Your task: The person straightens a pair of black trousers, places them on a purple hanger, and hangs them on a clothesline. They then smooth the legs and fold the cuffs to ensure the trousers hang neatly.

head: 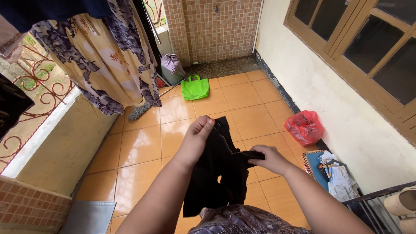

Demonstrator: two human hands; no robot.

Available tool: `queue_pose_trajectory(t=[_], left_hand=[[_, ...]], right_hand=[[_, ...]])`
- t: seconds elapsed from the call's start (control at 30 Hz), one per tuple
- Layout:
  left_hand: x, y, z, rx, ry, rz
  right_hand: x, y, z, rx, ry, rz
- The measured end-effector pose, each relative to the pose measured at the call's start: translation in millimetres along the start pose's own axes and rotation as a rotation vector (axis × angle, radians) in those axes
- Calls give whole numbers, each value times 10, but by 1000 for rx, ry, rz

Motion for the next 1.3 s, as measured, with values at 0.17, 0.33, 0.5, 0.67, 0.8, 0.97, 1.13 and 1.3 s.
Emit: queue_pose_trajectory(t=[0.17, 0.33, 0.5, 0.67, 0.8, 0.97, 1.13, 1.3], left_hand=[[-40, 166, -70, -11, 9, 149], [-163, 431, -92, -34, 38, 339], [-278, 573, -76, -75, 38, 469], [-380, 829, -202, -124, 49, 560], [-460, 913, -203, -137, 46, 595], [-411, 915, -406, -163, 74, 577], [-378, 850, -520, -188, 88, 544], [-447, 251, -243, -208, 183, 411]], right_hand=[[-87, 239, -91, -48, 52, 82], [-186, 461, -38, 133, 219, 211], [-303, 511, -52, 525, 268, 155], [-495, 585, -456, 459, 361, 65], [-620, 636, -663, 301, 481, 36], [-580, 574, -476, 434, 463, 115], [-757, 563, -1098, 412, 509, 118], [-661, 437, -1517, 263, 561, 160]])
Point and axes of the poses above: each hand's wrist, its own x-axis towards the middle knuckle, its own y-axis out of the back of the hand, z = x × y, the point moved 6 cm from there along x, towards the middle knuckle, and after that the axes turned 9 degrees about -z, right-handed, at the moved point
